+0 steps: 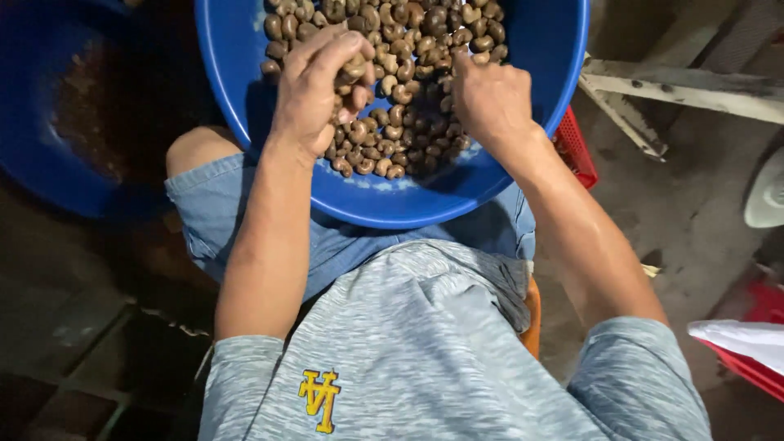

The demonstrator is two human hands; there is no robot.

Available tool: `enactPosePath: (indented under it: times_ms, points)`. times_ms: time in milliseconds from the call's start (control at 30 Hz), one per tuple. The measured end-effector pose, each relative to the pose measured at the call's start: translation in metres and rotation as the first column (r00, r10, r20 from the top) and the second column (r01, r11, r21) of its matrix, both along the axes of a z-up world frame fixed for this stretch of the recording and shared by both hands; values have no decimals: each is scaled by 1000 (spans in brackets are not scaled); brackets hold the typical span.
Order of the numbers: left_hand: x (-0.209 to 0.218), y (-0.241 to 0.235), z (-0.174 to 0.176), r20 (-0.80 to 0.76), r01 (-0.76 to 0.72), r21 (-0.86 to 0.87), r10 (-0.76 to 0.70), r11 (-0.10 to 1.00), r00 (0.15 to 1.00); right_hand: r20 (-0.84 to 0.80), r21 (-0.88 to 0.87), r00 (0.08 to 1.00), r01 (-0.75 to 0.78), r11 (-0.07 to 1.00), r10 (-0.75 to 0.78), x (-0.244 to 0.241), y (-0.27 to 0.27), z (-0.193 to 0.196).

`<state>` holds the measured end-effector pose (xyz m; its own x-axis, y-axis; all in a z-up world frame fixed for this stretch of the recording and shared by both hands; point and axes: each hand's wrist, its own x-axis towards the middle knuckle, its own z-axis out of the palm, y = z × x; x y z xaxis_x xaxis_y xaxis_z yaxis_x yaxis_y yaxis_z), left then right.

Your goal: The person sits with a large blue basin on their lap, sorting brown nuts by hand. They pick up individual nuts, inspect them, and transfer selected ones into a red basket placed on the floor to their right.

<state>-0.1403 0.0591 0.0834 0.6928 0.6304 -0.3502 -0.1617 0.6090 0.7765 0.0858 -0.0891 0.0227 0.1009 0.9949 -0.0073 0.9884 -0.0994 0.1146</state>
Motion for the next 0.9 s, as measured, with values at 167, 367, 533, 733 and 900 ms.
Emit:
enactPosePath:
  times_ms: [167,367,533,733,900]
  points:
    - [1,0,2,-37,-12,-33,11,999,999,-164,43,985,66,997,-58,-10,15,-26]
    - [-2,-1,3,-38,-24,23,25,999,999,-320,-171,932,123,978,-173,-1,15,-18]
    - [-1,-3,0,-32,-6,47,8,999,999,-375,-221,909,105,970,-184,-6,10,-3]
    - [-3,-1,-4,-69,-20,46,24,999,997,-675,-219,685,166,961,-272,-3,0,35]
    - [2,-2,-5,-27,5,119,-2,993,1000,-395,-405,892,48,913,-222,1,-16,27]
